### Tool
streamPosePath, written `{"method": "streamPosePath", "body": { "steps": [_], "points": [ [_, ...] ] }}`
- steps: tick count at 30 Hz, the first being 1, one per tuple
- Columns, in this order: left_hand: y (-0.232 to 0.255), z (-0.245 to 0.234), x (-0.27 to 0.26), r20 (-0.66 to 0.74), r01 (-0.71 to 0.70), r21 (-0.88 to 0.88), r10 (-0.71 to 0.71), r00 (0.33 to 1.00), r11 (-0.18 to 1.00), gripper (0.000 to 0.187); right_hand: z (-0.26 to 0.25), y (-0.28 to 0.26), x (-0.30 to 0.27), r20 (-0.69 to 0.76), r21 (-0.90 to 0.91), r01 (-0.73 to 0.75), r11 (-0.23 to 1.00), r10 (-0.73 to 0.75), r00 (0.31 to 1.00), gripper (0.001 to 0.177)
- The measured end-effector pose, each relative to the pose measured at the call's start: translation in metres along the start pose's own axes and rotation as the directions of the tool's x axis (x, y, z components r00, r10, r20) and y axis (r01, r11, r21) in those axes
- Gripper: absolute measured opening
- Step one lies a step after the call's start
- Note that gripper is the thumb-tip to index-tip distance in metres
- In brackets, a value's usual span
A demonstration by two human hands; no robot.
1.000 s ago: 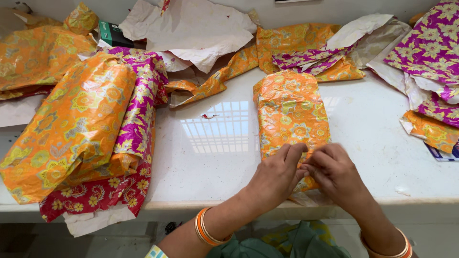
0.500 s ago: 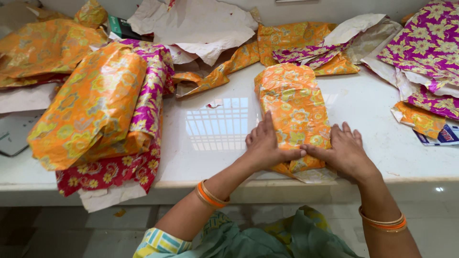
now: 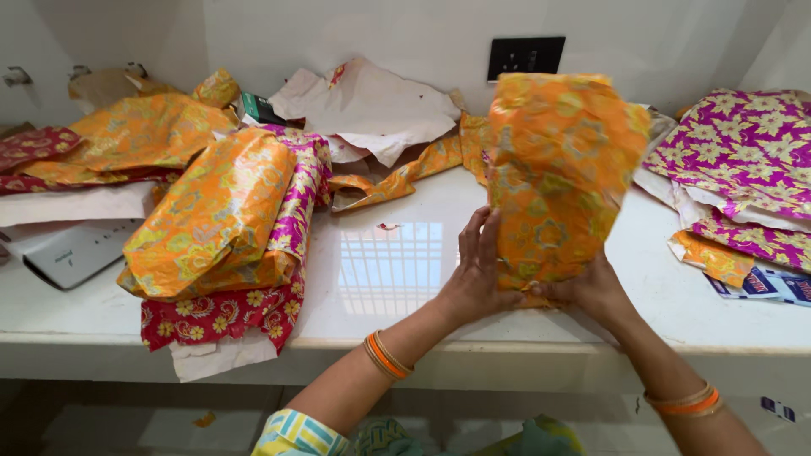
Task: The person wraps several small boxes using colorful patterned paper. They fold the paper around each box, tuck the edges, and place the finished packages on a pile.
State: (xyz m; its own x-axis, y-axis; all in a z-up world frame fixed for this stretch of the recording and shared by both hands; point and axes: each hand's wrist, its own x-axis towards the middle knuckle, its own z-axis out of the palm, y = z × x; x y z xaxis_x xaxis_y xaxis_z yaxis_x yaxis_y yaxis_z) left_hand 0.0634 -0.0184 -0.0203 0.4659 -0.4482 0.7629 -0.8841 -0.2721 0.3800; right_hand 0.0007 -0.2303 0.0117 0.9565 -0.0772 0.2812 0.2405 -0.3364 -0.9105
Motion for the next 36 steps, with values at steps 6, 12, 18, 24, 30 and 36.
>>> {"method": "streamPosePath", "body": {
  "steps": [6,12,18,24,30,36],
  "points": [
    [-0.031,0.005,0.014,-0.011,-0.107,0.043,0.108,0.994,0.993,0.14,-0.002,0.025,0.031,0.074,-0.06,0.247,0.967,-0.243,0.967,0.076],
    [-0.056,0.005,0.031,-0.11,-0.154,-0.437,0.117,0.987,0.886,0.134,-0.018,0.07,0.061,0.268,-0.045,0.413,0.91,-0.387,0.882,0.06],
    [-0.063,-0.023,0.033,0.164,-0.276,-0.262,0.324,0.932,0.925,0.078,-0.044,0.088,0.092,0.377,-0.128,0.883,0.451,-0.802,0.464,0.082],
    [-0.054,-0.038,0.034,0.45,-0.318,-0.054,0.308,0.838,0.946,0.076,-0.042,0.069,0.083,0.511,-0.371,0.805,0.463,-0.622,0.594,0.069],
    [-0.047,-0.04,0.04,0.617,-0.234,0.057,0.151,0.772,0.97,0.088,-0.062,0.018,0.047,0.534,-0.455,0.605,0.654,-0.343,0.773,0.083],
    [-0.021,-0.064,0.032,0.683,-0.169,-0.127,0.21,0.699,0.977,0.098,-0.075,0.002,-0.031,0.678,-0.332,0.51,0.794,-0.175,0.714,0.085]
  ]
}}
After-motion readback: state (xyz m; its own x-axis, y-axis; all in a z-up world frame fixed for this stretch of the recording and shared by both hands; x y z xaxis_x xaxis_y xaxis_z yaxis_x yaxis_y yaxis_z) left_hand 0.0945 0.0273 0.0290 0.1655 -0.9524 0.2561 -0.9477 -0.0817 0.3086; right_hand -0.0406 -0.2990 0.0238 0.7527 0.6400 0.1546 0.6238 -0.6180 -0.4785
